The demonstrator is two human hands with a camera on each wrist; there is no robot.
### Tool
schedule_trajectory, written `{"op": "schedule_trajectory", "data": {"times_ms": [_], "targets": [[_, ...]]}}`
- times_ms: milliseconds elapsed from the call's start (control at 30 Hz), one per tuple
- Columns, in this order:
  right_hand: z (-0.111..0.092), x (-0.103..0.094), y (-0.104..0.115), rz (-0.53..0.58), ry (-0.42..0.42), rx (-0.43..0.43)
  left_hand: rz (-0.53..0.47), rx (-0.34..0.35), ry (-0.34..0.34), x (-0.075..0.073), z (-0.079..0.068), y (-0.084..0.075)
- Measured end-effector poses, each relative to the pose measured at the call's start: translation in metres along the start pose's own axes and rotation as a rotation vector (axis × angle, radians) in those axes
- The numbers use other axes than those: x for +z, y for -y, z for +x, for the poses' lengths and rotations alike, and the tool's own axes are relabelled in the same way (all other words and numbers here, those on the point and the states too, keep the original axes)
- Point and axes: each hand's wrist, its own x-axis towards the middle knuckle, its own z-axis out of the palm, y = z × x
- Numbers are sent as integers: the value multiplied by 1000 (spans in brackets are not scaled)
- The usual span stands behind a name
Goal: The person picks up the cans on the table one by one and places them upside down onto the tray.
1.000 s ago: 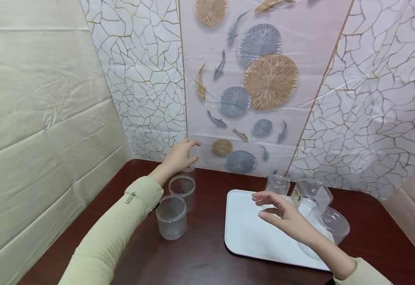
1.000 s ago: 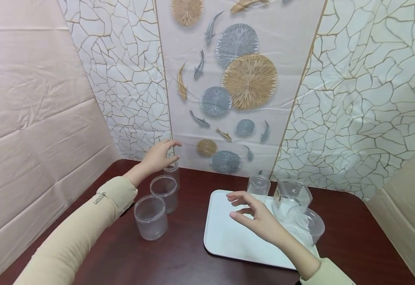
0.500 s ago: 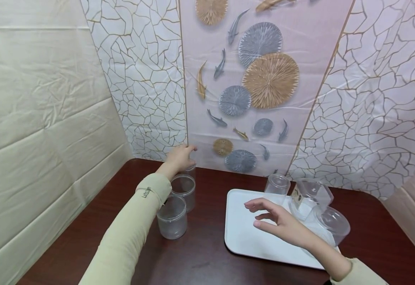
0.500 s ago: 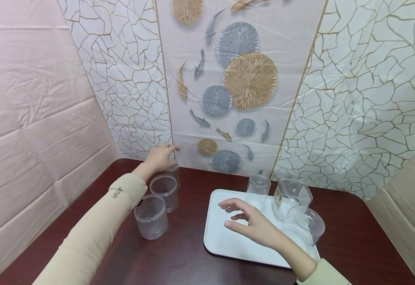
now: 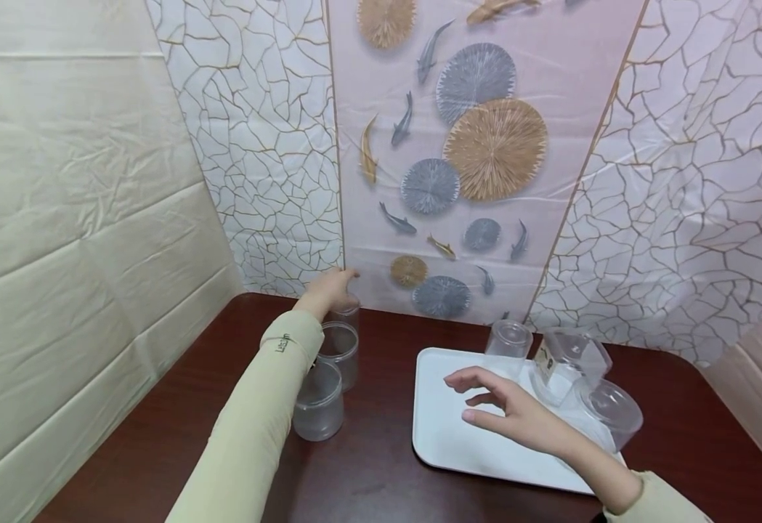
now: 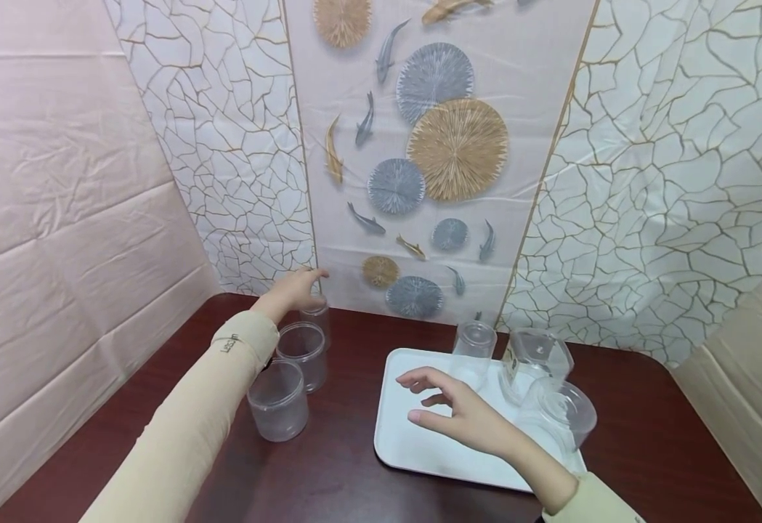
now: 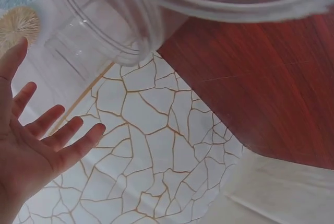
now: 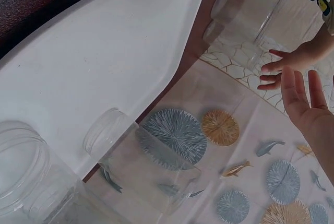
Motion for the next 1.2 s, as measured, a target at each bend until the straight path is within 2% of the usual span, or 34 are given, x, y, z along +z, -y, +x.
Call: {"op": "schedule_trajectory", "data": {"times_ms": [167, 400, 567, 733, 833, 1200], "targets": [[2, 2, 1, 0, 0, -4, -4, -22, 17, 0, 2, -4], [0, 5, 0, 11, 9, -14, -130, -98, 115, 4, 1, -6], [-2, 5, -1, 3, 3, -18, -171, -109, 153, 6, 0, -7], [-3, 5, -1, 4, 1, 2, -74, -82, 134, 9, 7, -9], [-3, 6, -1, 5, 7, 14, -14, -93, 140, 11, 9, -9], [-3, 9, -4, -10, 17, 26, 33, -133, 124, 15, 8, -12]]}}
